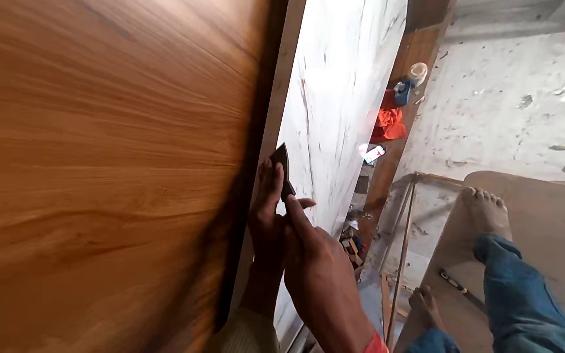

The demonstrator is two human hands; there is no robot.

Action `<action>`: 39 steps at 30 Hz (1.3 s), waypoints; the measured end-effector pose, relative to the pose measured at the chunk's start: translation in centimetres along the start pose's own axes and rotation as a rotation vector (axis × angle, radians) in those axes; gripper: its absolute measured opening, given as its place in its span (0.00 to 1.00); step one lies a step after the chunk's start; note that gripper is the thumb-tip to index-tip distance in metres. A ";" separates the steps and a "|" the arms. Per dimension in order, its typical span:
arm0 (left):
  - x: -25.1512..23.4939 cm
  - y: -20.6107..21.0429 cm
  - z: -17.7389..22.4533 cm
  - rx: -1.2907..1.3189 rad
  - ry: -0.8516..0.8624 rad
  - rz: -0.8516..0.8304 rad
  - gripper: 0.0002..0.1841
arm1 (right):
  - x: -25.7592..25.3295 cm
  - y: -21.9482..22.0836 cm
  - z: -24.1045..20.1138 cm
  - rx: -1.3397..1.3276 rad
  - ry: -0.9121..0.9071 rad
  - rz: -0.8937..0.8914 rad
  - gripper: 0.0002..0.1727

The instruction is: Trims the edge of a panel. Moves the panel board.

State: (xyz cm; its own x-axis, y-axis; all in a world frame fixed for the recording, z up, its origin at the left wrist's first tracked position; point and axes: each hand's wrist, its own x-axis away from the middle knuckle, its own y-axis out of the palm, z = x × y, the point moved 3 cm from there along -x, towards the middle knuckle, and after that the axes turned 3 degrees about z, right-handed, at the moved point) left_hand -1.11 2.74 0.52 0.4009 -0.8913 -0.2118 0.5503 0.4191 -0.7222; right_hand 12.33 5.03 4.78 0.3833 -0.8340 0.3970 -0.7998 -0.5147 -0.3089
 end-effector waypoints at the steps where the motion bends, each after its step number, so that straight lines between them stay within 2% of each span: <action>1: -0.4 0.0 0.0 -0.012 0.000 0.005 0.29 | -0.2 0.0 0.2 -0.005 -0.017 0.019 0.28; 9: -1.4 1.0 -0.6 -0.161 0.045 0.022 0.30 | -1.8 -1.1 1.3 0.014 -0.086 0.015 0.26; 13: -1.2 1.1 -1.0 -0.186 0.044 0.032 0.33 | -2.3 -1.1 1.3 0.020 -0.061 -0.077 0.27; 16: -2.0 1.1 -0.3 -0.182 0.024 0.040 0.35 | -2.1 -1.2 1.3 0.023 -0.080 0.021 0.27; 22: -2.1 1.3 0.2 -0.389 -0.012 -0.024 0.35 | -2.7 -1.9 1.4 0.008 -0.062 -0.047 0.26; 27: -2.5 2.1 0.3 -0.449 0.059 0.006 0.30 | -3.5 -2.8 1.1 0.053 -0.051 -0.096 0.26; 33: -2.1 2.4 1.2 -0.467 0.026 -0.004 0.35 | -3.2 -3.2 1.4 0.024 -0.072 -0.053 0.26; 36: -1.8 2.6 0.7 -0.428 0.052 0.064 0.34 | -3.4 -3.2 1.2 0.027 -0.077 -0.086 0.25; 39: -2.7 2.7 1.0 -0.447 0.071 0.048 0.33 | -3.4 -3.5 1.2 0.022 -0.077 -0.061 0.26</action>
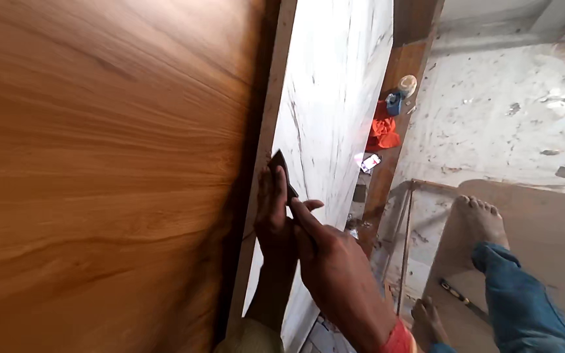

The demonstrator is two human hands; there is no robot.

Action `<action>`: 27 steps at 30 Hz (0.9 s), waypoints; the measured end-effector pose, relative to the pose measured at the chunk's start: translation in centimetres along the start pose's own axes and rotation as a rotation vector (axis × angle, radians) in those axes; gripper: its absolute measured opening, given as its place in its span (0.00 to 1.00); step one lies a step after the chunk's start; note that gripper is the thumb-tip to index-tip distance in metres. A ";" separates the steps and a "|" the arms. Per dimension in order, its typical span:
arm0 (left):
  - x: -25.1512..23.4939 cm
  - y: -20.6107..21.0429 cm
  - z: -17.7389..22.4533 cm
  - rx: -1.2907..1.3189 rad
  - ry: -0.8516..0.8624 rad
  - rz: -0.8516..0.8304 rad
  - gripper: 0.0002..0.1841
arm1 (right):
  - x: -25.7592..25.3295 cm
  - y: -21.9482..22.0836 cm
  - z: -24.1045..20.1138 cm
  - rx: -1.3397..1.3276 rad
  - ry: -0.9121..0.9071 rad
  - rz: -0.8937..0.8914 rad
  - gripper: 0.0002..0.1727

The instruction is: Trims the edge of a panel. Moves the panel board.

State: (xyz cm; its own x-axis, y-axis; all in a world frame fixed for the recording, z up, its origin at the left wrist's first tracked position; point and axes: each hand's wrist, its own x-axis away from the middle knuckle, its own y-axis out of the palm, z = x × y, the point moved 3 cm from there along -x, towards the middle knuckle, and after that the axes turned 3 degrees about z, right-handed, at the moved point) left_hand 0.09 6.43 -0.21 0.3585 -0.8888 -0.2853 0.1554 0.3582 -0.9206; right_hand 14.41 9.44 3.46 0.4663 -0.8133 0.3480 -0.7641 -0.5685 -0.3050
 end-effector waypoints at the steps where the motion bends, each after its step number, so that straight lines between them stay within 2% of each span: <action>1: -0.5 0.2 -0.2 -0.031 0.015 0.002 0.32 | -0.4 0.0 -0.1 -0.004 0.002 0.003 0.26; 5: 0.3 0.4 0.3 -0.040 -0.029 -0.022 0.31 | 0.0 -0.3 0.4 0.011 0.003 -0.025 0.26; 9: -1.4 0.8 0.5 -0.081 0.003 0.015 0.29 | -1.5 -0.8 0.2 -0.007 -0.017 -0.007 0.25; 12: -1.0 0.9 1.1 -0.091 -0.024 -0.008 0.31 | -1.2 -1.4 0.5 -0.002 -0.018 -0.004 0.25; 14: -2.6 1.2 0.8 -0.092 0.010 0.030 0.31 | -2.3 -1.4 0.1 -0.006 -0.030 0.029 0.25; 18: -1.2 1.0 1.2 -0.059 -0.018 -0.014 0.34 | -1.5 -1.6 0.6 0.009 -0.013 -0.027 0.26; 20: -3.6 1.4 0.9 -0.077 0.031 0.042 0.32 | -3.2 -1.9 0.0 0.009 -0.030 0.001 0.25; 23: -1.0 1.2 1.6 -0.044 -0.024 0.016 0.30 | -1.6 -1.7 1.0 0.016 -0.019 -0.041 0.26; 26: -4.4 1.3 1.6 -0.049 0.003 0.023 0.31 | -3.7 -2.0 0.2 -0.003 -0.059 0.010 0.26; 27: -3.9 1.6 1.1 -0.054 0.008 0.031 0.30 | -3.7 -1.9 0.2 -0.001 -0.039 -0.011 0.26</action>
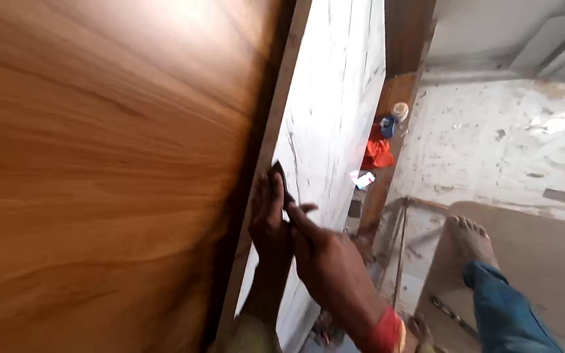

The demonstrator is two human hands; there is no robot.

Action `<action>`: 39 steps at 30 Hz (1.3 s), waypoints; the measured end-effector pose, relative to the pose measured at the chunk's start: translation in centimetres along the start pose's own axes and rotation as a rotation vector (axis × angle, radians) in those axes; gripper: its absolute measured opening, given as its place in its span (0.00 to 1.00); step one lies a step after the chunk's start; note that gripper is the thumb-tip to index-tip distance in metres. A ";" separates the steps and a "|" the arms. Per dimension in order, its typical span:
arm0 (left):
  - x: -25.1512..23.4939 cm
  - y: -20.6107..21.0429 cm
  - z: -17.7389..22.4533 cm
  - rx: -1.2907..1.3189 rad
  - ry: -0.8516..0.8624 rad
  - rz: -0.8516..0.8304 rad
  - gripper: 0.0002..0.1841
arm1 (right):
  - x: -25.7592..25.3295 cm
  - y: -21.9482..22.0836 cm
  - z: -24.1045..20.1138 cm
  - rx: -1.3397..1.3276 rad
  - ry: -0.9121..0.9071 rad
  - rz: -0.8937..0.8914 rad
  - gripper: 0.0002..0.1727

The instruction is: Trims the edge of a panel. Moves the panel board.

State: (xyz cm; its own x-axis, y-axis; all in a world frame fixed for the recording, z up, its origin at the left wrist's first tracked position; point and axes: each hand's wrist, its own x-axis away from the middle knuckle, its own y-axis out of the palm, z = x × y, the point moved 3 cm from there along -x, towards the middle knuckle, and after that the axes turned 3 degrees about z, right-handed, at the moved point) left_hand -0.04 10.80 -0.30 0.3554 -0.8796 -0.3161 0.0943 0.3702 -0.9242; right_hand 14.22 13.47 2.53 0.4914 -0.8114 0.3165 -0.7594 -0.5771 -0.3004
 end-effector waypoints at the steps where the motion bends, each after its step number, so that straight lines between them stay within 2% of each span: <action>1: 1.3 -0.1 -0.3 0.001 -0.014 -0.004 0.30 | 0.6 0.3 0.2 0.003 0.011 -0.028 0.26; 3: 1.7 -0.2 0.0 0.015 -0.047 -0.031 0.31 | 1.1 0.2 0.5 0.004 -0.003 -0.011 0.26; 5: -0.5 0.2 -0.4 0.001 -0.013 0.010 0.31 | -0.3 0.2 0.1 0.001 -0.020 0.025 0.26; 8: 0.9 0.2 -0.5 0.041 -0.031 0.010 0.30 | 0.1 0.4 0.4 0.003 0.008 -0.014 0.26; 12: -1.3 0.2 -0.5 0.027 0.004 0.016 0.30 | -1.0 0.3 -0.2 -0.011 -0.010 0.048 0.25; 16: -2.0 -0.5 1.1 0.035 -0.017 -0.026 0.32 | -1.0 -0.1 -0.1 0.002 -0.013 0.061 0.26; 20: -0.6 1.2 -0.6 0.058 0.006 0.016 0.32 | -0.7 0.3 0.2 0.010 0.012 0.067 0.26; 23: -2.8 1.2 -0.5 0.059 0.028 0.016 0.33 | -1.8 -0.2 -0.5 -0.003 0.005 0.083 0.26; 27: -2.8 0.1 1.8 0.102 -0.029 -0.032 0.31 | -1.4 -0.7 0.0 0.006 0.002 0.086 0.25; 35: -5.1 0.5 1.9 0.091 -0.004 -0.043 0.31 | -3.2 -1.4 -0.5 -0.012 0.007 0.087 0.25; 39: -4.4 0.6 2.1 0.104 -0.007 -0.056 0.31 | -2.7 -1.2 0.0 0.001 0.001 0.082 0.25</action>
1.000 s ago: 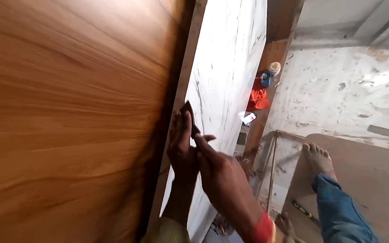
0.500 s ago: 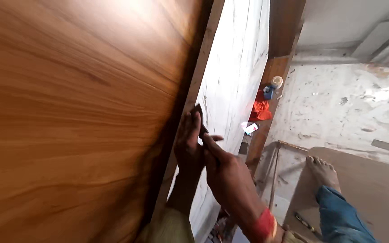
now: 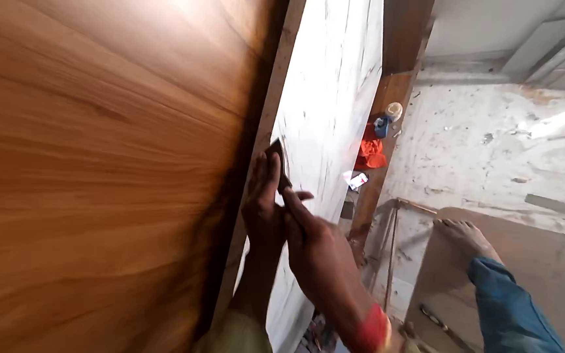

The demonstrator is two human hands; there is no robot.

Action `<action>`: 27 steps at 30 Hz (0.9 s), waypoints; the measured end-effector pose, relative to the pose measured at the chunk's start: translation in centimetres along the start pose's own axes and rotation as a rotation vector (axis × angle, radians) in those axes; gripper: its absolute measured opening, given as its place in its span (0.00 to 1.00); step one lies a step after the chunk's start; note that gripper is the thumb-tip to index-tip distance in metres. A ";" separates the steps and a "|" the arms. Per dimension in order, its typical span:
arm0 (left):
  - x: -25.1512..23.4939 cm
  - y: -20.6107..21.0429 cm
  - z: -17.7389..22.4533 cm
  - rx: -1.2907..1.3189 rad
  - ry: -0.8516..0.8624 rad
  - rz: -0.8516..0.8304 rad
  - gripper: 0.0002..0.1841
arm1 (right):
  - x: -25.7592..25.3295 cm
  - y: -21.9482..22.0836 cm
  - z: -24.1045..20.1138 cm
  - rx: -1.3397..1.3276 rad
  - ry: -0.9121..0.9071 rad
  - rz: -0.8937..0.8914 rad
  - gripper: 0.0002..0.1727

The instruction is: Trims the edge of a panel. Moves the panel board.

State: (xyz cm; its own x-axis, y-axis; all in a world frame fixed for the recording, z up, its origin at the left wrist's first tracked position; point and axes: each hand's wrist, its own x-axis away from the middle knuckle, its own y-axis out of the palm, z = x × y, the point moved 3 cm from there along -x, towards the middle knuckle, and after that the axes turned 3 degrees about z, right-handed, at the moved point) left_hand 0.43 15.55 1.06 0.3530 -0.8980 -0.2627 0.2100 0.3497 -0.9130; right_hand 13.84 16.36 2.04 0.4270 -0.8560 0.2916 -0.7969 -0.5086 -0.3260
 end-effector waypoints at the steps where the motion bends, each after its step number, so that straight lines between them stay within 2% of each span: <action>1: -0.9 0.2 -0.3 -0.011 0.012 0.024 0.30 | -0.9 -0.1 -0.3 -0.008 -0.011 0.017 0.26; 2: -1.5 0.7 -0.9 -0.031 0.037 0.050 0.30 | -1.6 0.0 -0.4 -0.013 -0.016 0.018 0.26; 4: 0.2 1.2 -2.0 -0.047 0.031 0.044 0.30 | -0.8 0.2 -0.2 -0.004 -0.007 -0.017 0.26; 8: -2.3 1.6 -1.8 -0.038 0.048 0.051 0.30 | -2.2 -0.2 -0.5 -0.013 -0.016 0.046 0.25; 12: -2.3 0.5 0.0 0.039 -0.003 0.009 0.32 | -2.1 -0.6 -0.8 -0.018 0.028 -0.005 0.25; 14: -3.4 1.2 -0.5 0.022 0.023 0.043 0.31 | -3.3 -0.8 -0.9 -0.024 0.028 0.016 0.25; 16: -1.9 1.7 -1.4 -0.017 0.015 0.036 0.33 | -2.6 -0.6 -0.6 -0.010 0.047 -0.019 0.25; 19: -3.4 1.9 -1.4 0.017 0.026 0.050 0.32 | -3.3 -1.0 -1.0 -0.025 0.029 0.034 0.25; 27: -3.8 2.2 -1.1 -0.015 0.017 0.040 0.30 | -4.0 -1.5 -1.3 -0.019 0.046 0.003 0.25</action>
State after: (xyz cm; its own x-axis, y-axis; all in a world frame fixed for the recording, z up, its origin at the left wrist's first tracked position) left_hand -1.47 19.47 -0.28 0.3453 -0.8877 -0.3045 0.1824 0.3817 -0.9061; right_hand 12.79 20.69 2.51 0.4051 -0.8521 0.3315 -0.8064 -0.5038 -0.3096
